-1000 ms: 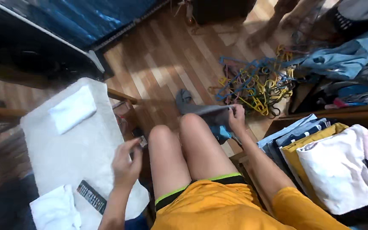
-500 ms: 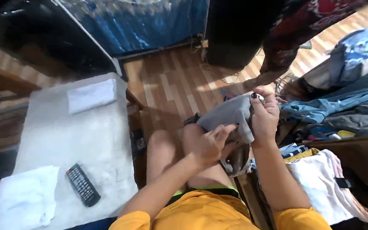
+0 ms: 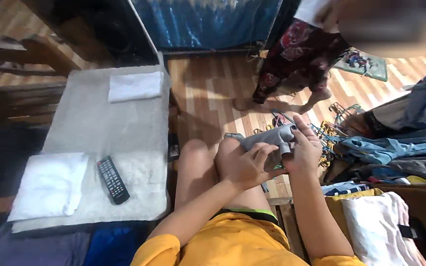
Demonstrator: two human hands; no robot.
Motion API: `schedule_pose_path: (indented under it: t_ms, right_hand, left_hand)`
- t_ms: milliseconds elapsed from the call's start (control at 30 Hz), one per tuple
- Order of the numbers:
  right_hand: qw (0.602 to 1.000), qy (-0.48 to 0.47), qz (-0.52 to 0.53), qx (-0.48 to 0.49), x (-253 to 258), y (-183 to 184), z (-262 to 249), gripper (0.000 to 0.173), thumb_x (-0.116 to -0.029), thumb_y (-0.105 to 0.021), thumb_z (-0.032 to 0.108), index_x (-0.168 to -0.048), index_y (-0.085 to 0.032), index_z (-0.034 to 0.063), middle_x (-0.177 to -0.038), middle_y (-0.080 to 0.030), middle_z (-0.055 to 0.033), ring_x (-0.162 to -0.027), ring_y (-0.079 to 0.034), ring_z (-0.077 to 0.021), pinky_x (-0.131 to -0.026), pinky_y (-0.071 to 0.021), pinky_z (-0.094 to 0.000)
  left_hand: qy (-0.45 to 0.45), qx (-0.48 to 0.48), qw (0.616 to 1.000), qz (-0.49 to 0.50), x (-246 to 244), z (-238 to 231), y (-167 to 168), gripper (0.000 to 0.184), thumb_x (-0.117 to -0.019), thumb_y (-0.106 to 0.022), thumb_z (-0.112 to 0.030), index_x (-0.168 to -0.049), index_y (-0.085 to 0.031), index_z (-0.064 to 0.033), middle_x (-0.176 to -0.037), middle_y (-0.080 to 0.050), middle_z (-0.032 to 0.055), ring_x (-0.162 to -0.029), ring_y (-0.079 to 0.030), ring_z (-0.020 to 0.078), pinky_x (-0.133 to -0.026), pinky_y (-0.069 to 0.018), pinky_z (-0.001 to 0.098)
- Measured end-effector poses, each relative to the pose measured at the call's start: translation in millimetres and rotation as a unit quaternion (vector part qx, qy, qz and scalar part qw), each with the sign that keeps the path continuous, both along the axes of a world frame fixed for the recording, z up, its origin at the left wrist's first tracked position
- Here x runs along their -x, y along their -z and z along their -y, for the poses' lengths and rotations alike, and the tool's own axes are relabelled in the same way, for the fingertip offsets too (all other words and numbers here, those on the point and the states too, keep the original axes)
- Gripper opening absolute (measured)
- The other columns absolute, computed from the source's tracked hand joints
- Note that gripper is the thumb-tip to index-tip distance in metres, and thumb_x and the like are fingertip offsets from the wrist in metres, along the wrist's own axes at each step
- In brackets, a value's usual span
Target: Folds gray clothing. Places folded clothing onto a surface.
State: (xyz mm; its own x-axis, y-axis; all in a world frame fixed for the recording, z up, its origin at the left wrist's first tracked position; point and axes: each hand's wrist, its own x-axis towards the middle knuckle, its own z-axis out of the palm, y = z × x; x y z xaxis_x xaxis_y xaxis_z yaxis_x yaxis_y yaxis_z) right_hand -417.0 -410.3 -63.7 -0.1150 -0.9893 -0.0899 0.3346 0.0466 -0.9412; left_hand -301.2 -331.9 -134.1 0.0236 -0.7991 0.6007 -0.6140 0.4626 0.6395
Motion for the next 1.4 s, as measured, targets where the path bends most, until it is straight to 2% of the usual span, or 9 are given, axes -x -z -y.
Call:
schedule_pose_path:
  t_ms: [167,467,633,767,967,1133,1267,1333,1400]
  right_hand:
    - [1.000,0.009,0.009,0.012,12.7,3.1,-1.6,0.035,-0.1038,-0.047,0.005,-0.136,-0.061,0.0100,-0.103,-0.068,0.0006,-0.070,-0.062,-0.0061,-0.061,-0.0551,-0.0238]
    - [1.000,-0.014,0.026,-0.003,32.0,21.4,1.7,0.036,-0.1039,-0.044,0.005,-0.136,-0.060,0.0100,-0.111,-0.069,-0.0009,-0.087,-0.068,-0.0097,-0.074,-0.0594,-0.0303]
    - [0.977,-0.194,0.000,0.085,50.0,33.1,2.8,0.053,-0.0871,-0.079,0.021,-0.137,-0.061,0.0212,-0.123,-0.066,0.0033,-0.103,-0.067,-0.0115,-0.085,-0.0606,-0.0333]
    - [0.960,-0.226,-0.070,0.149,52.8,49.4,3.1,0.046,-0.0805,-0.081,0.003,-0.123,-0.067,0.0107,-0.118,-0.068,-0.0046,-0.096,-0.070,-0.0186,-0.084,-0.0635,-0.0392]
    - [0.953,-0.206,-0.127,0.181,59.5,55.0,8.2,0.034,-0.0857,-0.075,0.001,-0.118,-0.068,0.0064,-0.116,-0.067,-0.0048,-0.096,-0.070,-0.0167,-0.083,-0.0638,-0.0361]
    - [0.936,-0.131,-0.241,0.220,85.8,48.4,17.8,0.029,-0.0866,-0.061,-0.004,-0.115,-0.064,0.0028,-0.114,-0.065,-0.0056,-0.086,-0.070,-0.0121,-0.070,-0.0642,-0.0329]
    - [0.940,-0.169,-0.236,0.178,84.0,30.9,15.2,0.051,-0.0885,-0.074,0.014,-0.134,-0.051,0.0110,-0.115,-0.065,-0.0004,-0.093,-0.069,-0.0100,-0.079,-0.0626,-0.0320]
    - [0.935,-0.176,-0.248,0.182,73.4,35.1,11.9,0.063,-0.0850,-0.077,0.010,-0.140,-0.046,0.0077,-0.107,-0.066,-0.0040,-0.086,-0.069,-0.0125,-0.073,-0.0622,-0.0332]
    - [0.939,-0.156,-0.238,0.194,66.5,43.4,10.7,0.058,-0.0881,-0.074,0.007,-0.140,-0.047,0.0078,-0.106,-0.066,-0.0032,-0.085,-0.069,-0.0116,-0.072,-0.0625,-0.0323]
  left_hand:
    - [-0.008,-0.012,1.000,-0.023,9.6,5.2,1.0,0.041,-0.0899,-0.079,-0.030,-0.121,-0.068,-0.0058,-0.121,-0.069,0.0093,-0.105,-0.070,0.0157,-0.090,-0.0612,0.0330]
    - [0.078,-0.060,0.993,-0.064,12.7,22.1,4.6,0.024,-0.1029,-0.058,-0.009,-0.121,-0.072,-0.0037,-0.118,-0.073,0.0082,-0.107,-0.071,0.0146,-0.095,-0.0594,0.0335]
    - [0.082,-0.199,0.938,-0.273,13.3,30.8,-11.2,0.015,-0.0974,-0.065,-0.003,-0.109,-0.073,0.0009,-0.100,-0.074,0.0075,-0.088,-0.071,0.0103,-0.084,-0.0604,0.0304]
    - [0.108,-0.269,0.893,-0.344,6.9,38.5,-15.1,0.014,-0.0988,-0.060,0.000,-0.106,-0.072,0.0013,-0.094,-0.073,0.0067,-0.082,-0.069,0.0093,-0.078,-0.0596,0.0285]
    - [0.140,-0.367,0.856,-0.336,7.7,47.2,-18.0,0.018,-0.1051,-0.053,-0.007,-0.113,-0.067,0.0012,-0.092,-0.069,0.0077,-0.079,-0.067,0.0110,-0.074,-0.0604,0.0315]
    - [0.043,-0.299,0.935,-0.187,-4.4,54.8,-27.7,0.026,-0.1082,-0.045,-0.010,-0.125,-0.061,0.0001,-0.100,-0.069,0.0108,-0.081,-0.065,0.0127,-0.073,-0.0555,0.0324]
    - [0.114,-0.310,0.930,-0.159,-1.4,61.8,-50.5,0.020,-0.1067,-0.054,-0.015,-0.117,-0.065,-0.0003,-0.100,-0.070,0.0101,-0.080,-0.066,0.0112,-0.073,-0.0563,0.0293]
    - [0.139,-0.332,0.911,-0.202,10.7,63.5,-50.5,0.017,-0.1060,-0.054,-0.010,-0.113,-0.065,0.0013,-0.093,-0.068,0.0094,-0.070,-0.061,0.0092,-0.062,-0.0521,0.0251]
    - [0.155,-0.342,0.894,-0.245,14.3,66.0,-40.5,0.018,-0.1058,-0.051,-0.007,-0.114,-0.065,0.0028,-0.093,-0.068,0.0103,-0.073,-0.062,0.0098,-0.067,-0.0546,0.0268]
